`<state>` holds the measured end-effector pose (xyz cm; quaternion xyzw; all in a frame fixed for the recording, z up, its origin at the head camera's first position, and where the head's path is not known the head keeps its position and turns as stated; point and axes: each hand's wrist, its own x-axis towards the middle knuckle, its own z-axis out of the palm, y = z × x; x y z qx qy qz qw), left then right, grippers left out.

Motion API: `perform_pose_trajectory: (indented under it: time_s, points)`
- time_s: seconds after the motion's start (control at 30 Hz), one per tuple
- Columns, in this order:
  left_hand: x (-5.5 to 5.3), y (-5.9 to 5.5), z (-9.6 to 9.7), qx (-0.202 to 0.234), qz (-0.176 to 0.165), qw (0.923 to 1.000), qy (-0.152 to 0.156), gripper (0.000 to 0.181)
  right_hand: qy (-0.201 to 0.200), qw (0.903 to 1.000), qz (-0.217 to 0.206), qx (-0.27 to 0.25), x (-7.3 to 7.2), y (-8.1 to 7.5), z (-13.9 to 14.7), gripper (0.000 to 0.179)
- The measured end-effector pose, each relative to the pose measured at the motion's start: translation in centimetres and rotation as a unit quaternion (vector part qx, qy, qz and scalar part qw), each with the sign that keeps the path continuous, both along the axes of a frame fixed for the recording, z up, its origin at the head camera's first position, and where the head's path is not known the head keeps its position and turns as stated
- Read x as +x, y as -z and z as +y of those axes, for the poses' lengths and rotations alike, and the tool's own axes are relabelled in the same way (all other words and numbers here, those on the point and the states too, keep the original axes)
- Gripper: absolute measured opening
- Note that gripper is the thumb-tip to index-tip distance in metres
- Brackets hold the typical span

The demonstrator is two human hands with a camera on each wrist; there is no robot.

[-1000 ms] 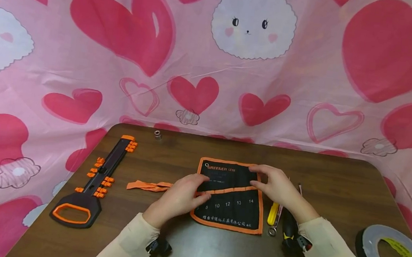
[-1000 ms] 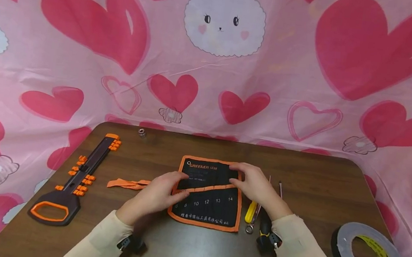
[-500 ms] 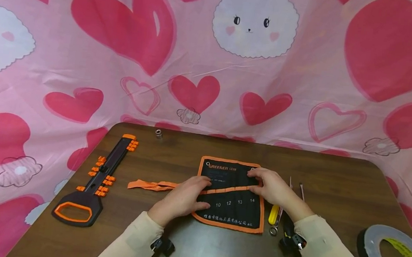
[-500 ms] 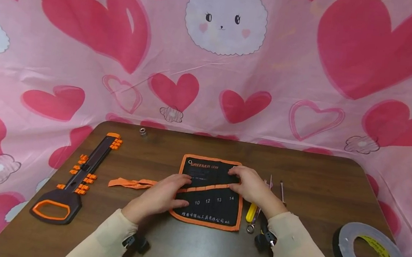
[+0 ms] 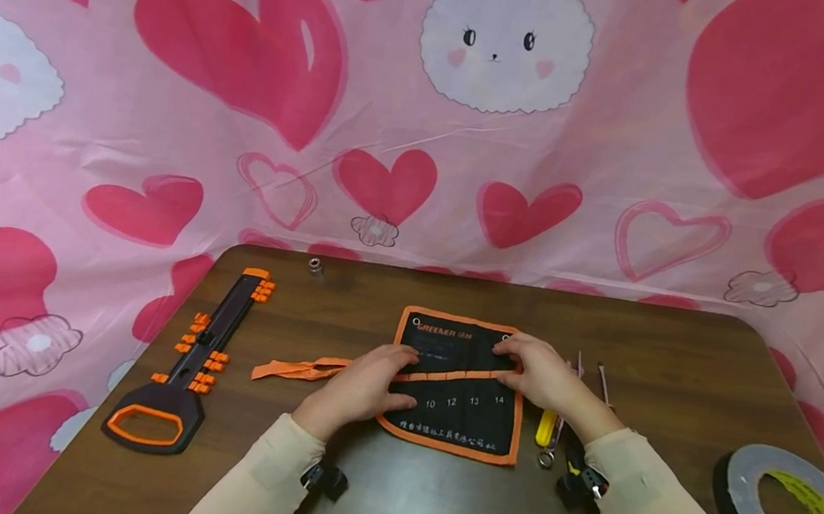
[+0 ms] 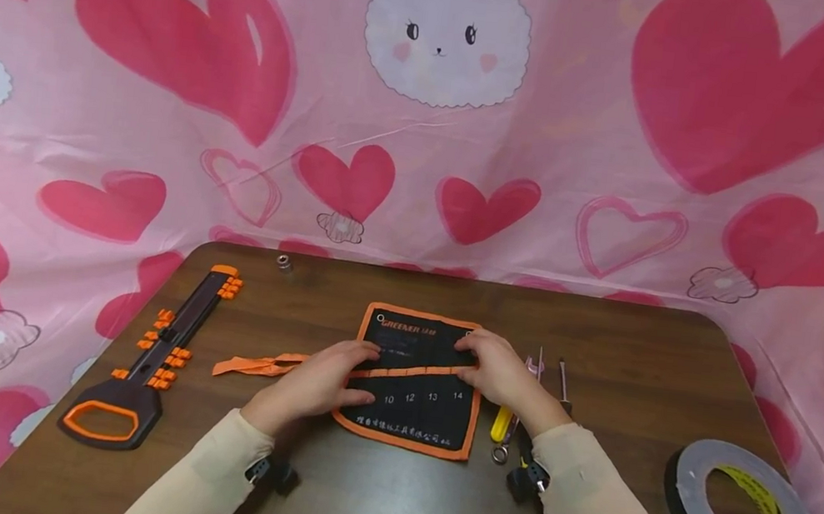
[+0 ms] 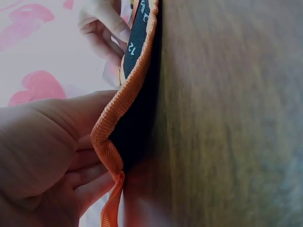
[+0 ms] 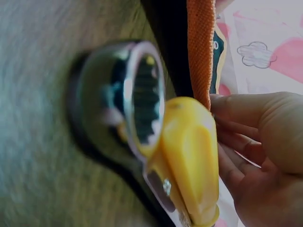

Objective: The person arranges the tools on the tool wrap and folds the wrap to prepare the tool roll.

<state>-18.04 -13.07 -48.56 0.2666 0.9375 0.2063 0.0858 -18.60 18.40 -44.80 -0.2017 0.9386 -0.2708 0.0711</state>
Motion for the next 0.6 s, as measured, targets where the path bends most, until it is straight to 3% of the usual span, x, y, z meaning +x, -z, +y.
perform_pose_trajectory:
  time_s: [0.1, 0.13, 0.2, 0.33, 0.37, 0.6]
  points:
    - [0.4, -1.5, 0.2, 0.003, -0.017, 0.9999, -0.002, 0.065, 0.002, 1.0000, -0.001, 0.002, 0.1, 0.0, -0.1, 0.034]
    - [0.3, -1.5, 0.1, 0.005, -0.011, 0.9999, 0.004, 0.065, 0.002, 1.0000, 0.000, 0.003, 0.1, 0.0, -0.1, 0.034]
    - [0.8, -3.0, 0.4, 0.009, -0.024, 0.9997, 0.001, 0.063, -0.004, 1.0000, 0.006, 0.004, 0.2, 0.0, -0.1, 0.034]
    - [0.8, -3.6, 0.5, -0.007, -0.025, 0.9996, -0.006, 0.061, -0.013, 0.9997, 0.019, 0.005, 0.4, 0.1, -0.2, 0.032]
    - [1.0, -4.3, 0.8, -0.010, -0.036, 0.9992, -0.015, 0.060, -0.016, 0.9996, 0.022, 0.006, 0.5, 0.1, -0.2, 0.032]
    - [0.7, -4.4, 1.0, -0.023, -0.040, 0.9985, -0.029, 0.064, -0.007, 0.9998, 0.014, 0.007, 1.1, 0.0, -0.6, 0.031]
